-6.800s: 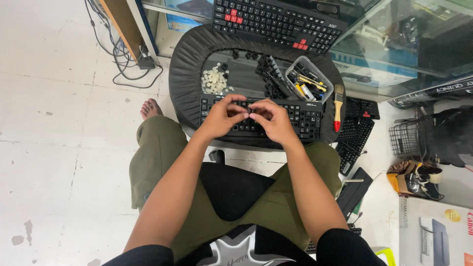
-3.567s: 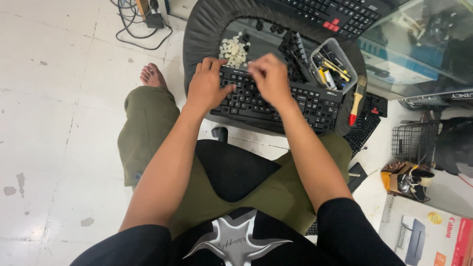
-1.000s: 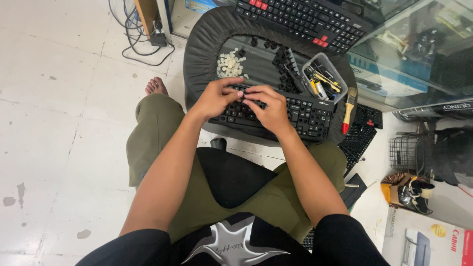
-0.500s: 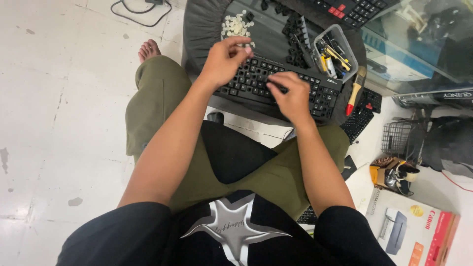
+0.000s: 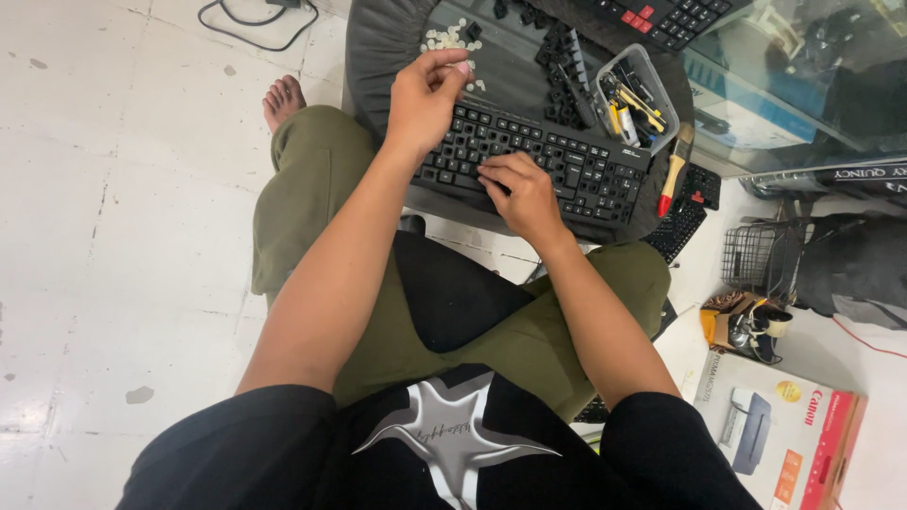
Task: Attaching individual keycaps to a computer keyboard switches.
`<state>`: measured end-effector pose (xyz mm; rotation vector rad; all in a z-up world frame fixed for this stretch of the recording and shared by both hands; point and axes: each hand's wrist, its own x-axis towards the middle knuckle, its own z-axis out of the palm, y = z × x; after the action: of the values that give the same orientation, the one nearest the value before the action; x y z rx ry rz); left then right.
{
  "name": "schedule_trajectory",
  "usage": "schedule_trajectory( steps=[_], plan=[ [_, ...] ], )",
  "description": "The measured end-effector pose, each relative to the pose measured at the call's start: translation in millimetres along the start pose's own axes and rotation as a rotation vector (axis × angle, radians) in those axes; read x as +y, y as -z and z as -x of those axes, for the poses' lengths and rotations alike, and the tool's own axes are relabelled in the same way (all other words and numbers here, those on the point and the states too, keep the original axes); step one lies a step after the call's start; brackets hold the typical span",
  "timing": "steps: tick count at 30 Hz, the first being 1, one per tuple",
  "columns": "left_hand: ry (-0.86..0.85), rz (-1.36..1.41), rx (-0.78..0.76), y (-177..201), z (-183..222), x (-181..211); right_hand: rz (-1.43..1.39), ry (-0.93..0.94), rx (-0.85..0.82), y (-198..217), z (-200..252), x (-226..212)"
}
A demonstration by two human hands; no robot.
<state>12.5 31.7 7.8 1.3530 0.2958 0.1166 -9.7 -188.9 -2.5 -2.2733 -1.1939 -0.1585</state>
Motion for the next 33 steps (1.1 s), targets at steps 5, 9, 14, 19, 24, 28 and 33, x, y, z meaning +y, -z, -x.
schedule_trajectory(
  steps=[5, 9, 14, 19, 24, 28, 33],
  plan=[
    [0.003, -0.023, 0.009, 5.9, 1.5, 0.4, -0.001, 0.022, 0.009, -2.9, -0.3, -2.1],
    [0.020, -0.031, 0.008, 7.9, 4.0, 3.1, 0.043, 0.053, 0.004, -3.2, -0.8, -4.7],
    [0.056, -0.043, 0.033, 11.1, -0.8, 3.7, 0.078, 0.053, -0.050, 1.9, -2.4, -9.8],
    [-0.021, -0.079, 0.002, 16.2, -0.6, -8.8, 0.166, -0.008, -0.167, 4.0, 9.9, -5.5],
    [0.034, -0.052, 0.070, 19.4, 4.5, 0.2, -0.203, -0.288, 0.342, 35.9, 8.0, 8.2],
    [-0.025, -0.104, 0.049, 26.1, 8.1, 6.0, -0.150, -0.453, 0.640, 67.8, 21.9, 68.1],
    [0.009, -0.091, 0.087, 27.1, 4.0, 4.6, -0.425, -0.840, 0.843, 73.4, 26.4, 89.3]
  ],
)
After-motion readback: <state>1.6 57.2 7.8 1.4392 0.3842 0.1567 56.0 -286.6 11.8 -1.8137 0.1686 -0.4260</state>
